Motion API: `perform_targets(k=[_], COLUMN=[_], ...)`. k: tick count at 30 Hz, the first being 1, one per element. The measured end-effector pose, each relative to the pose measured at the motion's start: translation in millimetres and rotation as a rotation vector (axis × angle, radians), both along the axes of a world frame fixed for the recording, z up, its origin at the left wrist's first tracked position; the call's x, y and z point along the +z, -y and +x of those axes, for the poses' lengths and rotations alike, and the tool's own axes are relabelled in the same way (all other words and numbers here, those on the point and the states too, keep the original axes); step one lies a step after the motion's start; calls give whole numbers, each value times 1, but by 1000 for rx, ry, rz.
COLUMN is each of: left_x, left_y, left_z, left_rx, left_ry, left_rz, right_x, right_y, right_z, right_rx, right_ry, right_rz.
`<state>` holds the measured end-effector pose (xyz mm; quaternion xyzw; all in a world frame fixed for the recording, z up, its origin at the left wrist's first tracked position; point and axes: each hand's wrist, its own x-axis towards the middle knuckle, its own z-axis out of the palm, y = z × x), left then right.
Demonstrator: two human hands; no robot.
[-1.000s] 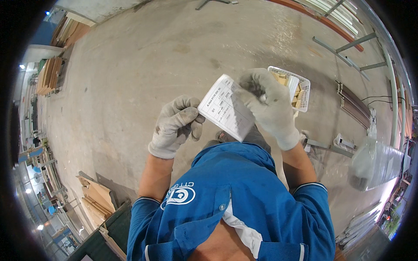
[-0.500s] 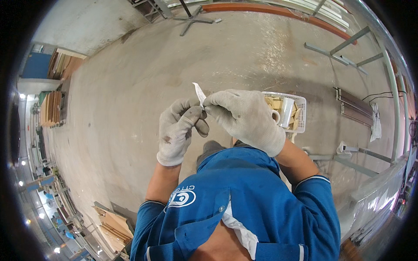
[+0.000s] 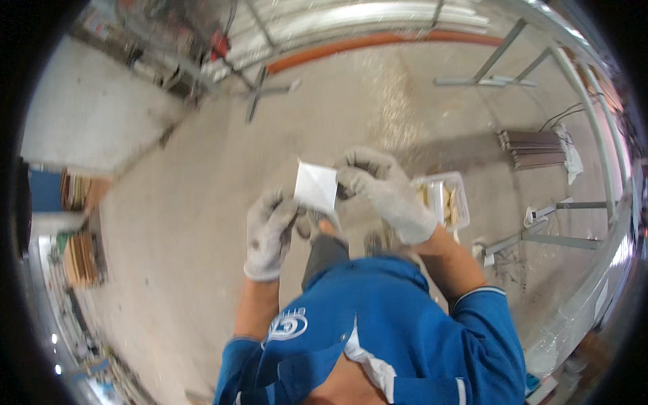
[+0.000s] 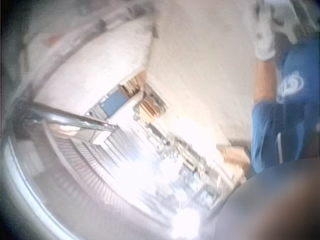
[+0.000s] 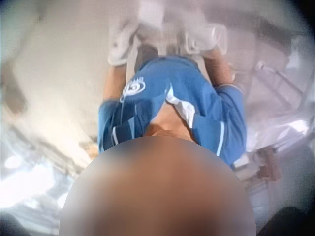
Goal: The person wraps a long metal frame with plastic film, then retrieves a clipboard and pen. They write on a label, attach it to the wrapped frame, and place the clipboard on a nearby table.
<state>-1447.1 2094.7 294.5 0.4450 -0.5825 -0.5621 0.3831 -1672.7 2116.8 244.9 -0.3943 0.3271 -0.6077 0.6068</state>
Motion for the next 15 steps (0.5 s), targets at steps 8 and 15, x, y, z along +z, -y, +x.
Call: perform_targets(k=[8, 15], left_x=[5, -8], left_y=[62, 148], left_z=[-73, -116], left_rx=[-39, -143], left_ry=[-327, -368], left_rz=[237, 391], right_x=[9, 5], right_y=[52, 101], right_z=[-101, -200], right_rx=[-141, -504], right_ry=[493, 650], right_rz=[169, 103])
